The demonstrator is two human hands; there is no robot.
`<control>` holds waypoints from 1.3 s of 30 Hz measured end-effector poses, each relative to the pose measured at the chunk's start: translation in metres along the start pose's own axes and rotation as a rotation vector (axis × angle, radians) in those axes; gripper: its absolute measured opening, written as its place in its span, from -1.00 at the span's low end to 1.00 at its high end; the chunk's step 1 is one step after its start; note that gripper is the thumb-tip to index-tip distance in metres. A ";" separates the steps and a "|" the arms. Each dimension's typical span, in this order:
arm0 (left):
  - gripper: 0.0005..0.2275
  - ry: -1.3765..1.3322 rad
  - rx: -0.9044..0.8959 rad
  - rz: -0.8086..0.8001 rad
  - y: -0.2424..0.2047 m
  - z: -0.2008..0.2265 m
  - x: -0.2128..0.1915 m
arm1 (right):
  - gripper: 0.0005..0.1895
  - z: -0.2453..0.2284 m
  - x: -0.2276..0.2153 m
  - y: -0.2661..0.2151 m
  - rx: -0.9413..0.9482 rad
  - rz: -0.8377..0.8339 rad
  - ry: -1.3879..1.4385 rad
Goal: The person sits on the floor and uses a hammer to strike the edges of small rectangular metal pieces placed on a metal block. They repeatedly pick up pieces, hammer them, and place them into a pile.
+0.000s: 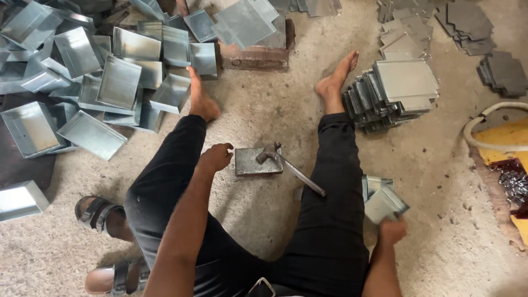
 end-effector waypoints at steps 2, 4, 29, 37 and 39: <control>-0.69 -0.074 0.025 0.007 -0.003 0.006 -0.003 | -0.62 0.009 0.000 0.018 -0.053 0.092 0.046; -0.71 -0.206 0.157 0.125 -0.003 0.023 -0.013 | -0.58 -0.029 -0.015 0.027 -0.234 0.170 0.156; -0.55 -0.410 -0.203 0.238 0.041 -0.071 0.029 | -0.39 -0.301 0.201 -0.230 -1.193 -0.951 -0.200; -0.41 -0.196 -0.097 0.144 0.016 0.011 -0.006 | -0.47 -0.254 0.212 -0.210 -0.304 -1.052 0.340; -0.37 -0.190 0.022 0.145 0.004 0.026 0.005 | -0.44 -0.261 0.191 -0.215 -0.265 -1.048 0.603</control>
Point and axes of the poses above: each hand's wrist, its own y-axis towards the middle knuckle, its own x-axis out of the palm, z = x × y, the point moved 10 cm from there along y, towards the middle knuckle, and after that the axes turned 1 degree about z, right-handed, at the moved point
